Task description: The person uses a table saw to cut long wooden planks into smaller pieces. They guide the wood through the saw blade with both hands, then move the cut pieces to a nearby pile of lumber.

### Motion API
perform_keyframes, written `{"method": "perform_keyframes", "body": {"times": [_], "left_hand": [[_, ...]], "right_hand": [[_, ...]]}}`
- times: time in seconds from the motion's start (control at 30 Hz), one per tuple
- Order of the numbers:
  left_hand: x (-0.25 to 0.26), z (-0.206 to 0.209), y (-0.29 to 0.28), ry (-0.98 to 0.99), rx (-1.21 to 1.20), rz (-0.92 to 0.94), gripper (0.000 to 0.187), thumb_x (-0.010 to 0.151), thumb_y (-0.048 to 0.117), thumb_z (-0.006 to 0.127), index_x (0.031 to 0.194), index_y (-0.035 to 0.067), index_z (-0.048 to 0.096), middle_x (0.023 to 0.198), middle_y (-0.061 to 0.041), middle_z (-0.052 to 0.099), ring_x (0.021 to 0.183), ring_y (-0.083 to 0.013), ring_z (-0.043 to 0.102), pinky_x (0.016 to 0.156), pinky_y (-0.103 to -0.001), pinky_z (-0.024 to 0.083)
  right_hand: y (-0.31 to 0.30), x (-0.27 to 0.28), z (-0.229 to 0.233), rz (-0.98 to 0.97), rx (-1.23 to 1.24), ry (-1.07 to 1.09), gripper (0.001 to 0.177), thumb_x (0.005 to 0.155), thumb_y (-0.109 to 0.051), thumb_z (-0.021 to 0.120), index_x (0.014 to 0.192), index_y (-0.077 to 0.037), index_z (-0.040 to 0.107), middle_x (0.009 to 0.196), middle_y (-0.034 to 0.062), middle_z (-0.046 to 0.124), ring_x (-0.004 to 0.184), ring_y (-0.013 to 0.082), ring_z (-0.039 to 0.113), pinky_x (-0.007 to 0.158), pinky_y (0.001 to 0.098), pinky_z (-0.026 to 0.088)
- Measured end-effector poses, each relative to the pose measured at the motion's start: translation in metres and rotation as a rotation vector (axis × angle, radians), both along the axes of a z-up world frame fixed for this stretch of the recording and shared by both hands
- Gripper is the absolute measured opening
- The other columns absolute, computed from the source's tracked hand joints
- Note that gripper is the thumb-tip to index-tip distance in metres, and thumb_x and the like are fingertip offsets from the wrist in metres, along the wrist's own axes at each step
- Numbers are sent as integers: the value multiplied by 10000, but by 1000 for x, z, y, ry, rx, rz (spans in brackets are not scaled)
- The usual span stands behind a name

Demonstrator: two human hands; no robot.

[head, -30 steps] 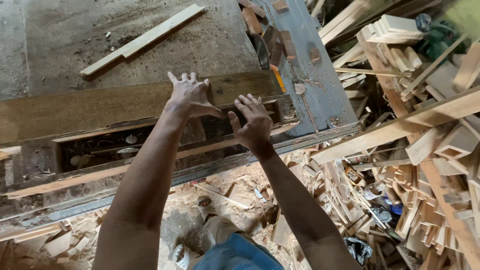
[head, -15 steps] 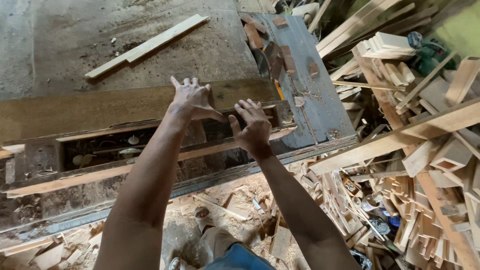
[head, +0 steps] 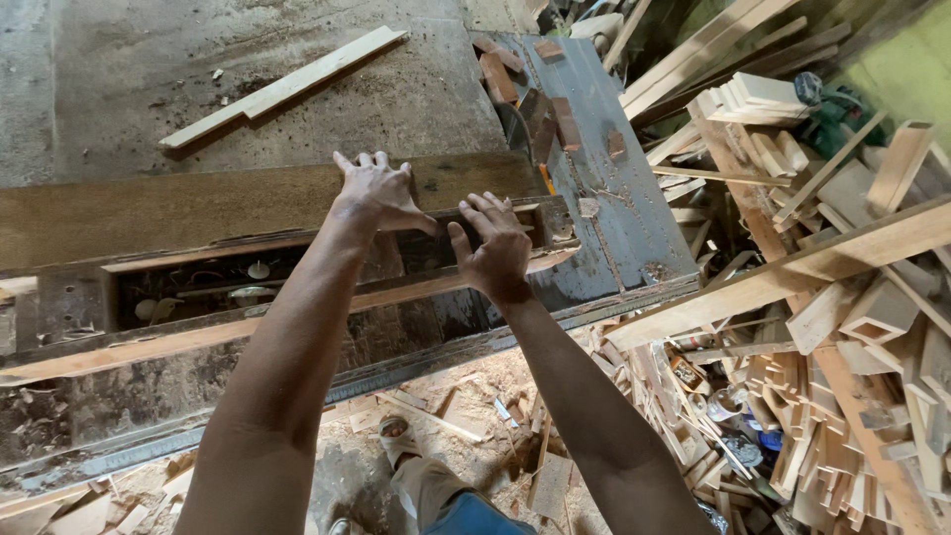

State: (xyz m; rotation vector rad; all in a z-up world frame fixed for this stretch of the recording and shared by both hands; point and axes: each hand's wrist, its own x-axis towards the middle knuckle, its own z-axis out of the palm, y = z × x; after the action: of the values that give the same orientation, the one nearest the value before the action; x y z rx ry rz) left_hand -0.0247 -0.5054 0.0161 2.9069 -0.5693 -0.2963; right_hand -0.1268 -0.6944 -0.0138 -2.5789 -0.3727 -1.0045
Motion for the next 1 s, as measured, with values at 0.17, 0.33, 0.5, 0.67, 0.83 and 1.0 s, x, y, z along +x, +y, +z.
{"method": "perform_keyframes", "body": {"times": [0.17, 0.33, 0.5, 0.67, 0.83, 1.0], "left_hand": [[6, -3, -1, 64, 26, 32, 1178, 521, 837, 683, 1461, 141, 549, 1345, -260, 582, 1298, -491, 506, 1065, -824, 139], [7, -3, -1, 33, -10, 26, 1122, 486, 819, 720, 1361, 122, 635, 1320, -269, 596, 1272, -502, 522, 1045, -830, 148], [6, 0, 1, 35, -4, 33, 1117, 469, 845, 724, 1329, 134, 659, 1330, -260, 595, 1267, -493, 524, 1051, -820, 155], [6, 0, 1, 36, -2, 39, 1140, 461, 869, 718, 1329, 132, 659, 1347, -257, 592, 1278, -488, 523, 1057, -820, 137], [6, 0, 2, 27, -25, 39, 1145, 451, 879, 730, 1319, 135, 662, 1345, -264, 595, 1281, -495, 523, 1054, -823, 141], [4, 1, 4, 31, -40, 36, 1132, 491, 872, 729, 1322, 107, 644, 1339, -277, 581, 1284, -510, 506, 1042, -819, 182]], "right_hand": [[0, 2, -5, -4, -24, 13, 337, 862, -399, 739, 1106, -172, 787, 1129, 58, 753, 1142, 318, 688, 1093, 474, 451], [-1, 6, -11, 2, -12, 5, 350, 841, -386, 762, 1124, -182, 784, 1139, 55, 753, 1141, 312, 688, 1095, 473, 445], [0, 6, -9, 11, -21, 9, 342, 850, -378, 757, 1128, -180, 782, 1142, 61, 749, 1141, 315, 686, 1096, 469, 444], [-3, 9, -14, 17, -37, -4, 340, 854, -386, 751, 1123, -181, 784, 1141, 63, 747, 1140, 314, 687, 1095, 463, 446], [-5, 10, -15, 13, -55, -6, 339, 858, -387, 739, 1131, -190, 779, 1138, 56, 746, 1138, 311, 688, 1088, 480, 451], [-4, 12, -14, 27, -38, -15, 320, 863, -375, 750, 1117, -184, 784, 1134, 59, 748, 1132, 313, 690, 1098, 465, 438]]}}
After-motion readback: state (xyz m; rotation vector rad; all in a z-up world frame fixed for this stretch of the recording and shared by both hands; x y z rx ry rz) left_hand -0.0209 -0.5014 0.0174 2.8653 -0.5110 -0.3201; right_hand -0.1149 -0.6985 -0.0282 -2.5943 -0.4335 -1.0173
